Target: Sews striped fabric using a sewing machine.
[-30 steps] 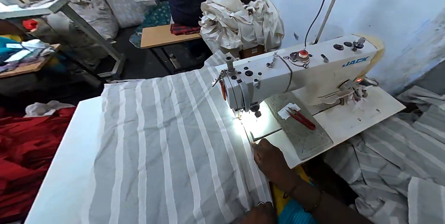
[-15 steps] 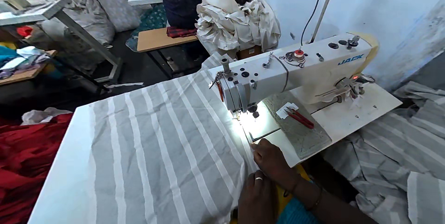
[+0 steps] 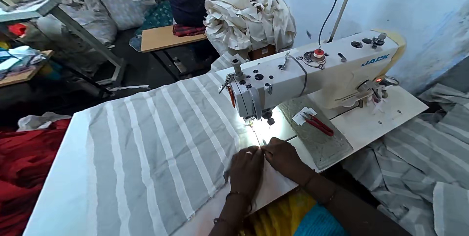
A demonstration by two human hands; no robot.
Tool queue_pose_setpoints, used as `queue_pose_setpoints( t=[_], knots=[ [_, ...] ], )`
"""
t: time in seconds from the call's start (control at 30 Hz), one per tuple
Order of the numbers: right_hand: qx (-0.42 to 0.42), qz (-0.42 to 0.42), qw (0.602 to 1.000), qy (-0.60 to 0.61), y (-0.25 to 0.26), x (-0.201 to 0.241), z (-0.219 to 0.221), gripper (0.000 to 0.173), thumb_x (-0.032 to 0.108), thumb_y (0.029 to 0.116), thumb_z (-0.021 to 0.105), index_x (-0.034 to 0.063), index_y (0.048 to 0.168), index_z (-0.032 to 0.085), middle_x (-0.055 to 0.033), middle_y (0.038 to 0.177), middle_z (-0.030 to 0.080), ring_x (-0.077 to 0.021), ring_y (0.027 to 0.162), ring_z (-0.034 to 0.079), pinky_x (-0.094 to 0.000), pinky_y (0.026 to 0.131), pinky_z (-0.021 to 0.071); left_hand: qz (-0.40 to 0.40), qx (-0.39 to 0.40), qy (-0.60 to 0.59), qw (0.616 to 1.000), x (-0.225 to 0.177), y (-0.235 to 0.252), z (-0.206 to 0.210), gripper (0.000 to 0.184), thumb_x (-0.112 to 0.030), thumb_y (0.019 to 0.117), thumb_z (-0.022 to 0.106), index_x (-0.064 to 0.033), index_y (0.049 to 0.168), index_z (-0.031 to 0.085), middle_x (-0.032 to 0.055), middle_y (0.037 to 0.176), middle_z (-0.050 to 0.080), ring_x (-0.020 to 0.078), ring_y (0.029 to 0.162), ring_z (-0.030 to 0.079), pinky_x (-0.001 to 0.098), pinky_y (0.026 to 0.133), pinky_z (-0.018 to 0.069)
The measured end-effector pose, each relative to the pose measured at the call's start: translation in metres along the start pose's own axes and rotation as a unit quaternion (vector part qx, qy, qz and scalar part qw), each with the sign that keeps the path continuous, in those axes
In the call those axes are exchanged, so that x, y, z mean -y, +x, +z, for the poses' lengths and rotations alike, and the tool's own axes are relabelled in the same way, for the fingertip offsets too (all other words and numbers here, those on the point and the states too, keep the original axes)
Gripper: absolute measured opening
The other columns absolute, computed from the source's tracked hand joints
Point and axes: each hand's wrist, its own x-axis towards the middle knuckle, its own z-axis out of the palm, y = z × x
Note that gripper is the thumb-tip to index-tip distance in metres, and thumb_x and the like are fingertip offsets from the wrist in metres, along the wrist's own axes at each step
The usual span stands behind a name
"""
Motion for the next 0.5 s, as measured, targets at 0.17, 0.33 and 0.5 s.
queue_pose_setpoints(
  t=[0.17, 0.33, 0.5],
  knots=[
    [-0.05, -0.093, 0.993, -0.047, 0.032, -0.015, -0.008, 0.016, 0.022, 0.0931, 0.071, 0.012, 0.103, 0.078, -0.0127, 0.097, 0.068, -0.0325, 0.1, 0.065, -0.0479, 0.076, 0.0557, 0.022, 0.1, -0.022, 0.994, 0.023, 0.052, -0.005, 0.013, -0.013, 0.083, 0.08, -0.0023, 0.089, 0.075, 0.0152, 0.096, 0.072, 0.0321, 0.093, 0.072, 0.0487, 0.08, 0.0598],
    [-0.145, -0.187, 0.969, -0.067, 0.043, -0.036, 0.007, 0.006, 0.014, 0.093, 0.068, 0.0098, 0.091, 0.072, -0.0084, 0.089, 0.067, -0.0274, 0.093, 0.067, -0.0413, 0.072, 0.0577, -0.008, 0.051, -0.013, 0.999, 0.029, 0.042, 0.004, 0.029, -0.036, 0.0877, 0.065, -0.0085, 0.084, 0.074, 0.0092, 0.092, 0.072, 0.0298, 0.09, 0.07, 0.0479, 0.076, 0.0563],
    [-0.187, -0.135, 0.973, 0.001, 0.049, -0.041, 0.012, 0.014, 0.024, 0.0949, 0.069, 0.0133, 0.095, 0.078, -0.0099, 0.09, 0.069, -0.0252, 0.084, 0.068, -0.0412, 0.07, 0.0574, -0.074, -0.006, -0.035, 0.997, 0.03, 0.04, 0.004, 0.015, -0.019, 0.0902, 0.07, -0.0062, 0.09, 0.077, 0.0125, 0.086, 0.07, 0.0315, 0.079, 0.071, 0.0486, 0.065, 0.0575]
  ],
)
